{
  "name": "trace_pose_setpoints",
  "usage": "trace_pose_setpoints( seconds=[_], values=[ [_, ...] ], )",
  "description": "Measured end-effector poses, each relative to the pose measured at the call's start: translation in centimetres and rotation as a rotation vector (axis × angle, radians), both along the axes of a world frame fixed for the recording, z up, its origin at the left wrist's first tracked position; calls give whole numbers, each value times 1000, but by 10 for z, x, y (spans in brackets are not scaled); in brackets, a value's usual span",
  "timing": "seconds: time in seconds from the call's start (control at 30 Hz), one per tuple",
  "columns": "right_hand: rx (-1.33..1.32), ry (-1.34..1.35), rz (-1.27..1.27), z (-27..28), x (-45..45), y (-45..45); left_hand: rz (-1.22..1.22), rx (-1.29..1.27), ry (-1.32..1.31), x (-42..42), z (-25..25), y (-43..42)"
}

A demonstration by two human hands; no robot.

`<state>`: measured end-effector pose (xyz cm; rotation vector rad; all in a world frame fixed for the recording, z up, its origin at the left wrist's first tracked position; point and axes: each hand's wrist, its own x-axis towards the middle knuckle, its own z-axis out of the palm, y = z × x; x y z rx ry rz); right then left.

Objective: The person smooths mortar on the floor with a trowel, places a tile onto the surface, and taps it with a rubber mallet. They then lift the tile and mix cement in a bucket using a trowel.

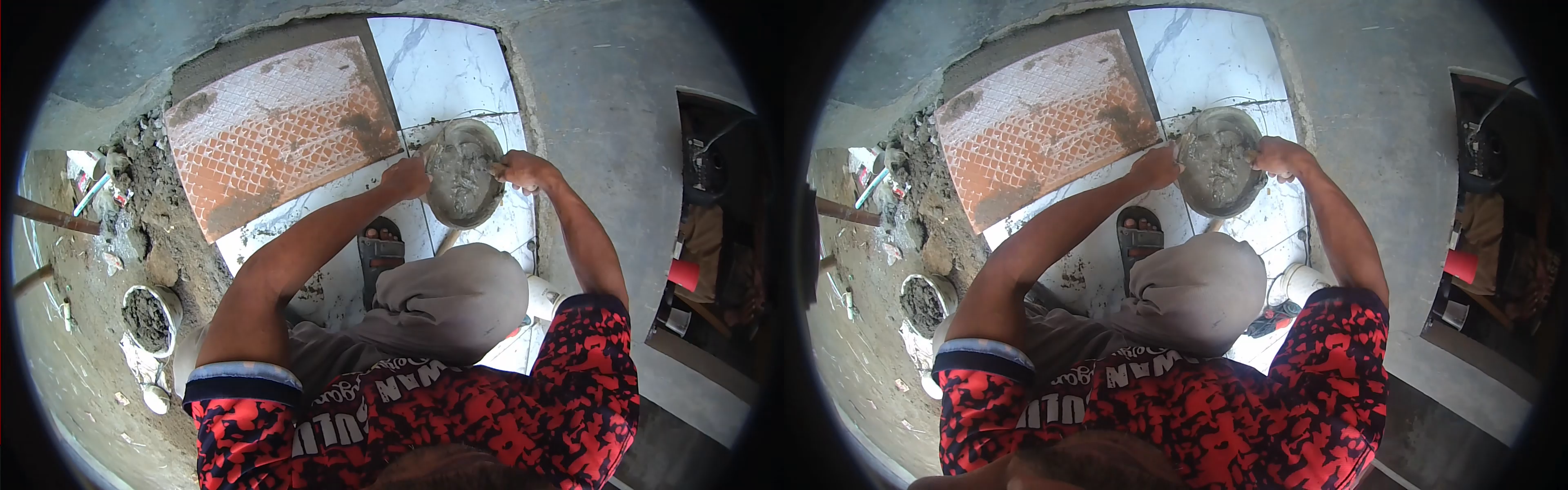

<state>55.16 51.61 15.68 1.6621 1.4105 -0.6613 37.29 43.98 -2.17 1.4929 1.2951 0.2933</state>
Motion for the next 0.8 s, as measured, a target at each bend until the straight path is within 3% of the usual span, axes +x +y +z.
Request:
trace_pose_setpoints(
  seconds=[0.03,0.1,0.17,0.3,0.57,0.67,0.8],
  values=[
    [2,1,0,-8,3,-6,0,2,1,-2,-1,2],
    [-22,113,349,-19,15,-37,-33,-3,17,0,-3,3],
    [118,-67,479,-16,-4,-83,-29,-7,5,0,1,4],
    [108,-106,491,13,-10,-112,17,40,-13,-3,-1,-1],
    [303,-137,466,105,-13,-69,18,30,6,0,-7,-1],
    [275,-230,490,111,-34,-45,-3,25,7,-1,-1,1],
    [206,-212,594,72,-29,-10,42,31,10,1,-4,-2]
  ],
)
